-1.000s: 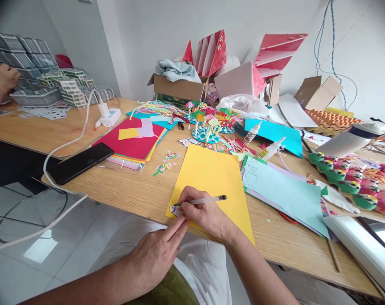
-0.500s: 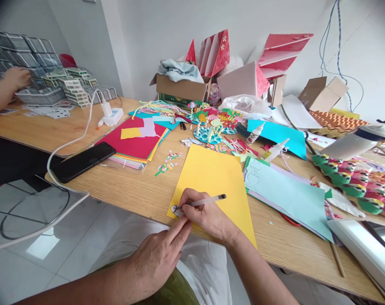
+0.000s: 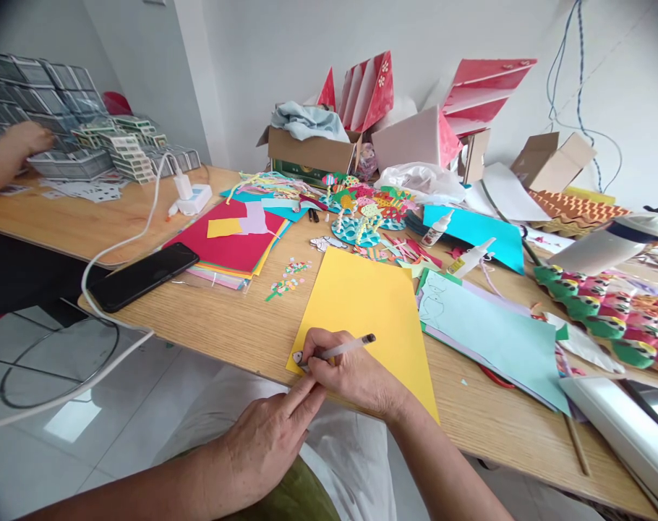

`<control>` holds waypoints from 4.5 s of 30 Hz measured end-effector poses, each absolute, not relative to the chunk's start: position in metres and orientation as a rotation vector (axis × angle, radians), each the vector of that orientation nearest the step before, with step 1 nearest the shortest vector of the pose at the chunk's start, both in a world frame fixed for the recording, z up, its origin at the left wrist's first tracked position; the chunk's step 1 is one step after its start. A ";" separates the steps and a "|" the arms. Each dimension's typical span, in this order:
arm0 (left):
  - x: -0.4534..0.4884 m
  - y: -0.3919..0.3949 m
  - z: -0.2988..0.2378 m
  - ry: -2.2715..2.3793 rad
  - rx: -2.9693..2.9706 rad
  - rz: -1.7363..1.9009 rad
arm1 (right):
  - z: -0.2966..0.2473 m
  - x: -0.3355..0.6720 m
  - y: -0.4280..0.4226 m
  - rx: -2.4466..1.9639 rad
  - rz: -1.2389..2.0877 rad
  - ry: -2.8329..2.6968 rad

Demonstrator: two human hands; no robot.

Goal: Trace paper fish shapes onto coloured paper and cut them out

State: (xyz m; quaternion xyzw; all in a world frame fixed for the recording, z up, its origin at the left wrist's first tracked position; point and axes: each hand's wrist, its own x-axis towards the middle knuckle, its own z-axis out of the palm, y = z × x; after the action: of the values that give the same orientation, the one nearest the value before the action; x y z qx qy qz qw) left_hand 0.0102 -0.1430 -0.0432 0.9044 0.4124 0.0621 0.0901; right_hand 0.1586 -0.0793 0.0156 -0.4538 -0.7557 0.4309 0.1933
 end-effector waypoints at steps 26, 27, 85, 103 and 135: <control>0.009 -0.143 -0.042 1.239 2.703 0.156 | 0.015 0.152 -0.084 -1.313 1.060 -2.147; 0.010 -0.143 -0.042 1.236 2.705 0.154 | 0.015 0.152 -0.084 -1.313 1.056 -2.147; 0.009 -0.143 -0.043 1.230 2.691 0.093 | 0.006 0.150 -0.085 -1.342 0.991 -2.102; 0.008 -0.142 -0.041 1.234 2.633 0.105 | 0.004 0.153 -0.085 -1.308 1.074 -1.984; 0.007 -0.141 -0.042 1.265 2.639 0.101 | 0.007 0.153 -0.085 -1.314 1.054 -2.070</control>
State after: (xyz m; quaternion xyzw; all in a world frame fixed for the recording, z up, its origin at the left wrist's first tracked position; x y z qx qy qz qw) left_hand 0.0067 -0.1413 -0.0422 0.8961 0.4296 0.0342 0.1065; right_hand 0.1529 -0.0850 0.0070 -0.4787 -0.7541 0.3840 0.2339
